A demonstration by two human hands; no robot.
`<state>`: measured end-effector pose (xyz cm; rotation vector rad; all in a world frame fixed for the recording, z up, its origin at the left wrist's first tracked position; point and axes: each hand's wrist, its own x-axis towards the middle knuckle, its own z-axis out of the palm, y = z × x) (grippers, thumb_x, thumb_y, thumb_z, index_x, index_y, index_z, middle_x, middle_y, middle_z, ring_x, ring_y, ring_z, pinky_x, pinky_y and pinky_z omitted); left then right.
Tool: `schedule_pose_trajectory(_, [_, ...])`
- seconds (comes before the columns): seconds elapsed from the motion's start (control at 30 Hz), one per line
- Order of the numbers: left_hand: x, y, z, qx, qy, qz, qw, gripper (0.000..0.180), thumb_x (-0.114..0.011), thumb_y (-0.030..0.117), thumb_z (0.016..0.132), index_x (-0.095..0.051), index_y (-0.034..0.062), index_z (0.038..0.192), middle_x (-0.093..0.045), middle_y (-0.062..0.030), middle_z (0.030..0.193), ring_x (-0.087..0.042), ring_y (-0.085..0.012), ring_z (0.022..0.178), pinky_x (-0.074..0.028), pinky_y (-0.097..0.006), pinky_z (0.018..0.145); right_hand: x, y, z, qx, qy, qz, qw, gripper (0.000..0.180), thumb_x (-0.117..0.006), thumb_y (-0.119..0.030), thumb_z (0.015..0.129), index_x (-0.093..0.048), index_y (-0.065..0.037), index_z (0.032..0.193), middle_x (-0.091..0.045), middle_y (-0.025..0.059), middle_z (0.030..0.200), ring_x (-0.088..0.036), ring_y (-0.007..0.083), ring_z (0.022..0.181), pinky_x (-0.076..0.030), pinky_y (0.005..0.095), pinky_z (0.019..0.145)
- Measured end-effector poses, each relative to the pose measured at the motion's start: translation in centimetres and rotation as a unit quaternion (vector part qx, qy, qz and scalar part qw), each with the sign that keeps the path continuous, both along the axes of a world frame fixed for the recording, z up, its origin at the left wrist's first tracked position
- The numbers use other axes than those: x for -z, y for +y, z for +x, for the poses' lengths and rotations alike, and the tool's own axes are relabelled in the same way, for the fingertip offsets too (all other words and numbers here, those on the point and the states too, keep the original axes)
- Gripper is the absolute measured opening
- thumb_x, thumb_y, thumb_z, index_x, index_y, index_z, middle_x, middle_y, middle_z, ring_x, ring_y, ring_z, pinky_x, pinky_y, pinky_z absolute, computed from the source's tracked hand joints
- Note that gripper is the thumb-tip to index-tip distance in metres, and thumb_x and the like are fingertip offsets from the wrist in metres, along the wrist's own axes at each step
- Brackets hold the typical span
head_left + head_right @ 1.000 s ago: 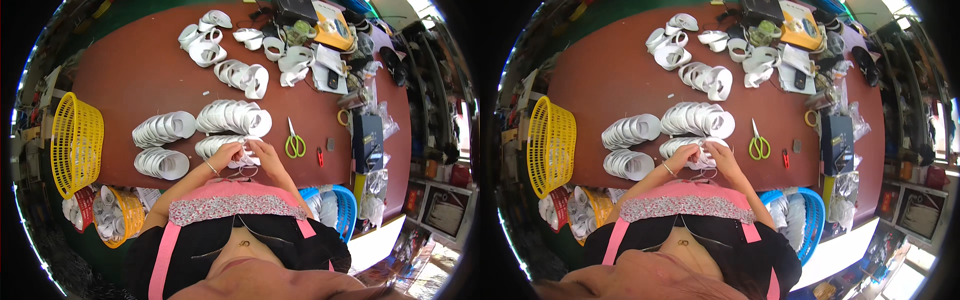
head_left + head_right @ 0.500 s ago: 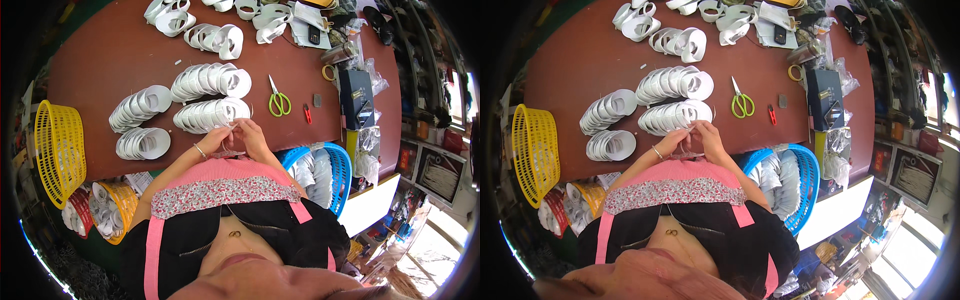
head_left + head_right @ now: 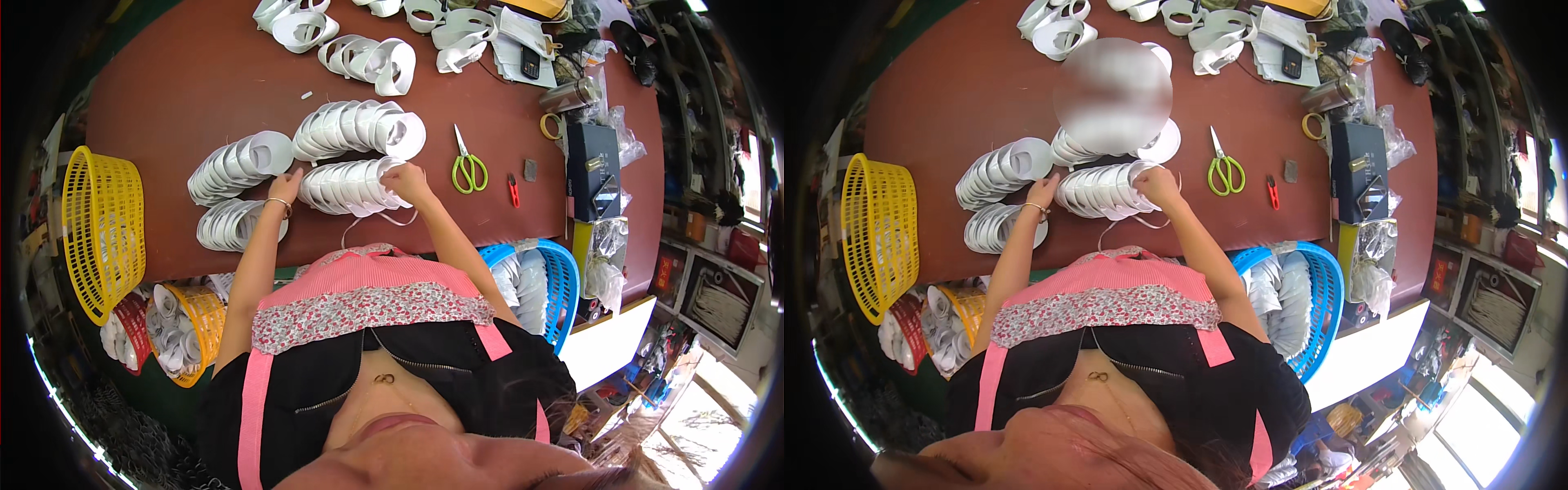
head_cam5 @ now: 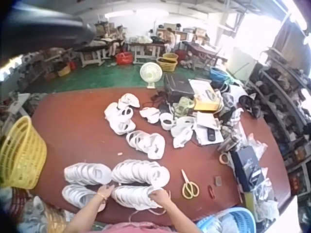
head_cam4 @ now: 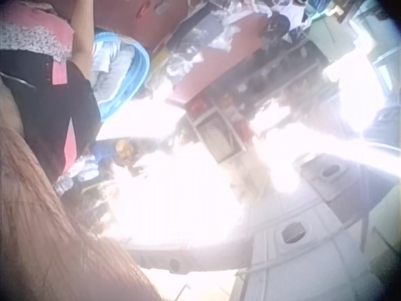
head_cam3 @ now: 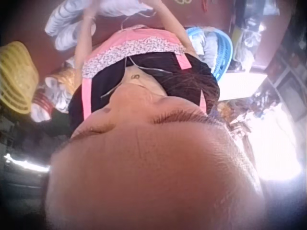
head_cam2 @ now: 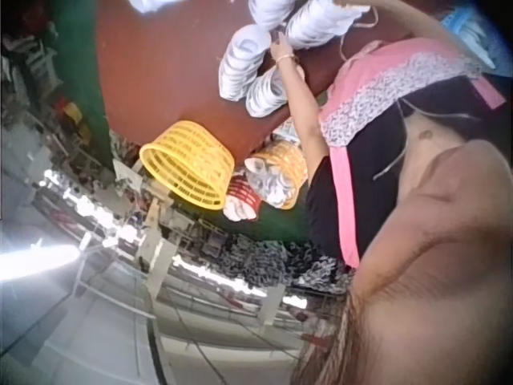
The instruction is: The recorder marks a cardboard tab and then sorts, inspects, and stacks white shoe components into baskets.
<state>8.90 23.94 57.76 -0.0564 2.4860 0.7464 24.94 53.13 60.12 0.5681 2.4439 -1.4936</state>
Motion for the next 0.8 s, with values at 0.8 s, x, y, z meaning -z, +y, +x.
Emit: schedule_pose_trajectory(0.8, [-6.4,-0.4,6.7,-0.041,-0.622,0.439,0.647,0.047,-0.065,0.02,0.092,-0.051,0.0029,0.135,-0.063,-0.0123,0.126,-0.064,-0.0234,0.11,-0.056,-0.035,0.086,0.3,-0.5,3.9,-0.076,-0.136,-0.361,0.919,0.037,-0.062,-0.002,0.082,-0.066,0.001,0.118,-0.068,0.0073,0.108,-0.064,0.0167,0.098,-0.051,0.0317,0.085])
